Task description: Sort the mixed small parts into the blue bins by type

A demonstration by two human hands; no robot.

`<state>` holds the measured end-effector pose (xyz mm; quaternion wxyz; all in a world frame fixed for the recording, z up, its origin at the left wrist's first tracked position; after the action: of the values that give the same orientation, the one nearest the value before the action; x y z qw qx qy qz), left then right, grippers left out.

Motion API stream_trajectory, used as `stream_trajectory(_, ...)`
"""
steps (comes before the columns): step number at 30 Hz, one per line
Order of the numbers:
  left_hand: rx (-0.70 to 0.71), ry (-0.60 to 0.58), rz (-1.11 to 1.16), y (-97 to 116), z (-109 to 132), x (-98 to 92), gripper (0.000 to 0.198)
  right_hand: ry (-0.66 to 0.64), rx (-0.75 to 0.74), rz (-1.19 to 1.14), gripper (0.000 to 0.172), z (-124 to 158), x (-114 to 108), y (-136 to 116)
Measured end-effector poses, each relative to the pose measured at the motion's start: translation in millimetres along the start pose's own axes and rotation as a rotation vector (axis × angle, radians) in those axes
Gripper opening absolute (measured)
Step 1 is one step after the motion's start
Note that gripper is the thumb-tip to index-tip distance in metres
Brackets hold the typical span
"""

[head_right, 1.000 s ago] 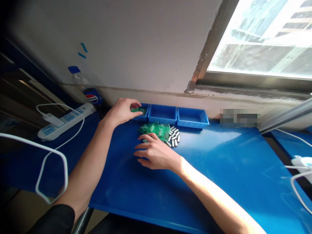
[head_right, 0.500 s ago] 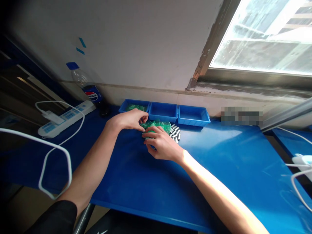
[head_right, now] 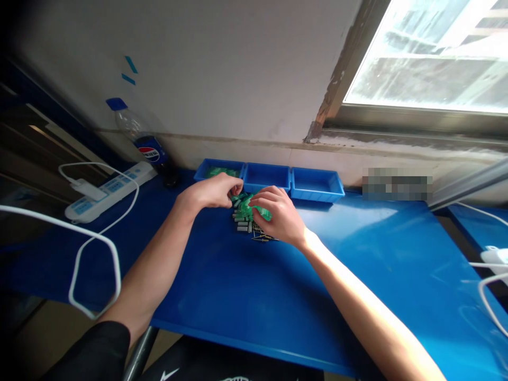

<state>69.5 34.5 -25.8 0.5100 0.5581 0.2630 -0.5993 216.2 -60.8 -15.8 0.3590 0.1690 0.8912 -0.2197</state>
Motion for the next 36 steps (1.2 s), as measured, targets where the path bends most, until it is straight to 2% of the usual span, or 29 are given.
stream_trajectory(7,0.008,0.146,0.126,-10.7,0.3,-17.2,0.036,0.108,0.143,-0.017,0.016,5.1,-5.1,13.1)
stream_trajectory(10,0.104,0.224,0.314,-6.5,7.4,-33.0,0.025,0.203,0.235,-0.071,0.018,8.2,-7.9,19.3)
stream_trajectory(13,0.249,0.220,0.539,5.9,18.8,-46.9,0.016,0.284,0.370,-0.229,0.041,11.5,-7.5,26.7)
stream_trajectory(15,0.302,0.159,0.645,13.9,24.2,-50.5,0.017,0.302,0.451,-0.410,0.059,12.6,-2.9,30.5)
stream_trajectory(17,0.319,0.103,0.720,19.1,26.8,-51.4,0.019,0.328,0.517,-0.544,0.065,13.6,-0.2,33.5)
stream_trajectory(20,0.323,0.070,0.791,22.0,27.0,-51.1,0.024,0.389,0.578,-0.573,0.063,15.7,-3.2,37.1)
stream_trajectory(27,0.354,0.009,0.837,25.1,25.4,-46.8,0.027,0.339,0.643,-0.721,0.041,19.0,5.3,36.7)
stream_trajectory(31,0.367,-0.046,0.809,26.8,27.6,-44.2,0.034,0.379,0.652,-0.717,0.038,20.4,3.1,37.2)
stream_trajectory(36,0.362,-0.006,0.763,27.5,29.4,-47.1,0.036,0.371,0.667,-0.679,0.042,19.2,1.0,37.0)
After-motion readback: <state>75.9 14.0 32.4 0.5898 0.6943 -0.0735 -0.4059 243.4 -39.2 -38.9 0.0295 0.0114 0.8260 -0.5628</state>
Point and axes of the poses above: each hand's wrist, its own z-axis away from the middle knuckle, its own x-axis out of the palm, y = z × x, the point moved 7 cm from there along -z, towards the middle knuckle, and after that the axes turned 13 degrees about -x, right-handed, at the moved point
